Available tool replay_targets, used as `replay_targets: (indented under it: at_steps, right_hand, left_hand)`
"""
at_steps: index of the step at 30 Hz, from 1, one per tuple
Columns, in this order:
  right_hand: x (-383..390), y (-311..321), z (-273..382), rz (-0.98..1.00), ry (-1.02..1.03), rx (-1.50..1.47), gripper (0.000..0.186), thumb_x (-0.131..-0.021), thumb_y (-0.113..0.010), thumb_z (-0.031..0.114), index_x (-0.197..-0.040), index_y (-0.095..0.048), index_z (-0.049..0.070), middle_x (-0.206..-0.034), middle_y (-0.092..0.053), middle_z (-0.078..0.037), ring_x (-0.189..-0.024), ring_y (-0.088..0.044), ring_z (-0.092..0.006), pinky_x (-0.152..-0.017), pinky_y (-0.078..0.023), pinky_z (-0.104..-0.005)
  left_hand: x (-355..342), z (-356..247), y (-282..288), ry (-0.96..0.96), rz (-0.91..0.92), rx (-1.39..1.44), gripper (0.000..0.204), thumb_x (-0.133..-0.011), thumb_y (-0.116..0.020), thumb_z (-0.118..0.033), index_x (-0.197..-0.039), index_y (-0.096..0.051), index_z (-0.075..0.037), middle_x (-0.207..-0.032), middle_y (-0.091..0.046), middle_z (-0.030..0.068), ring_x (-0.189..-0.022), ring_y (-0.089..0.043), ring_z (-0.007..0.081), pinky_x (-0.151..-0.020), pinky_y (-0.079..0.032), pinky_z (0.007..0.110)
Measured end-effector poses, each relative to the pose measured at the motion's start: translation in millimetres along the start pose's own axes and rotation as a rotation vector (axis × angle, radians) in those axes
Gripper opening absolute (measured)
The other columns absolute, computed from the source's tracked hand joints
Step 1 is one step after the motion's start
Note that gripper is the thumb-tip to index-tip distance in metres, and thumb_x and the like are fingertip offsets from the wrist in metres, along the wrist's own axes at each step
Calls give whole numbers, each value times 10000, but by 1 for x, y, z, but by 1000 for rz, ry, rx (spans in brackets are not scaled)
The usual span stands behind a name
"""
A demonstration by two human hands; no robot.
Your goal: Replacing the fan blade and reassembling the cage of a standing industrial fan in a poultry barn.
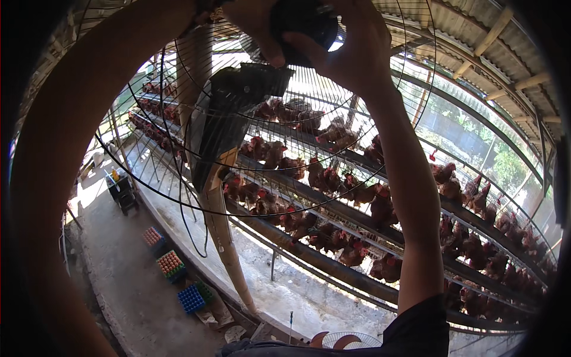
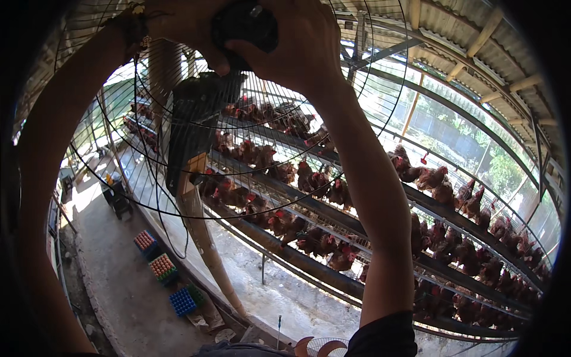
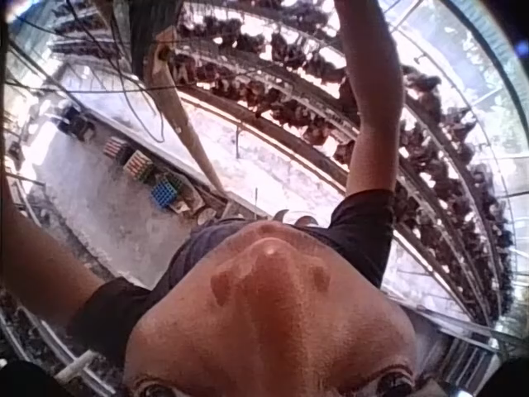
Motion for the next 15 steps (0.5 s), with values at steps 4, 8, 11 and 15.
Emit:
replay_targets:
  at_steps: [4,8,11,15]
  right_hand:
    - [11,-10,7,-23,-8,289,515,-750,-870,471,-959,-675,43,-907,-650,-139,-830,-658,-299,-713,-514,-471]
    - [20,-13,12,-118,-92,127,454,-813,-796,475,-819,-706,30,-772,-680,-104,-652,-684,-289,-654,-534,-417]
    - [12,5,-20,96,-545,-128,622,-688,-943,453,-1050,-657,36,-1006,-653,-169,-903,-676,-288,-750,-541,-445]
    - [-11,3,0,-42,-217,-163,633,-689,-955,393,-1094,-672,-2,-1008,-676,-147,-883,-706,-285,-764,-584,-393]
  left_hand:
    - [-2,8,-5,45,103,58,1493,-399,-835,-897,-1644,-219,-352,-1703,-84,238,-1536,-48,555,-1195,-68,778]
    - [3,4,-5,14,0,65,1487,-395,-809,-924,-1640,-240,-344,-1706,-71,240,-1537,-40,555,-1190,-63,785]
    - [7,-11,0,1,-126,39,1491,-384,-770,-962,-1637,-255,-337,-1702,-96,245,-1537,-45,554,-1186,-64,790]
    - [1,4,-5,-6,-191,-51,1524,-371,-741,-987,-1643,-251,-304,-1698,-121,247,-1542,-42,545,-1183,-51,793]
Point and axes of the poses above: each hand's wrist, its own x-axis away from the middle knuckle, its own y-axis out of the back of the hand, z = x × y, the point moved 7 cm from there along -x, towards the middle knuckle
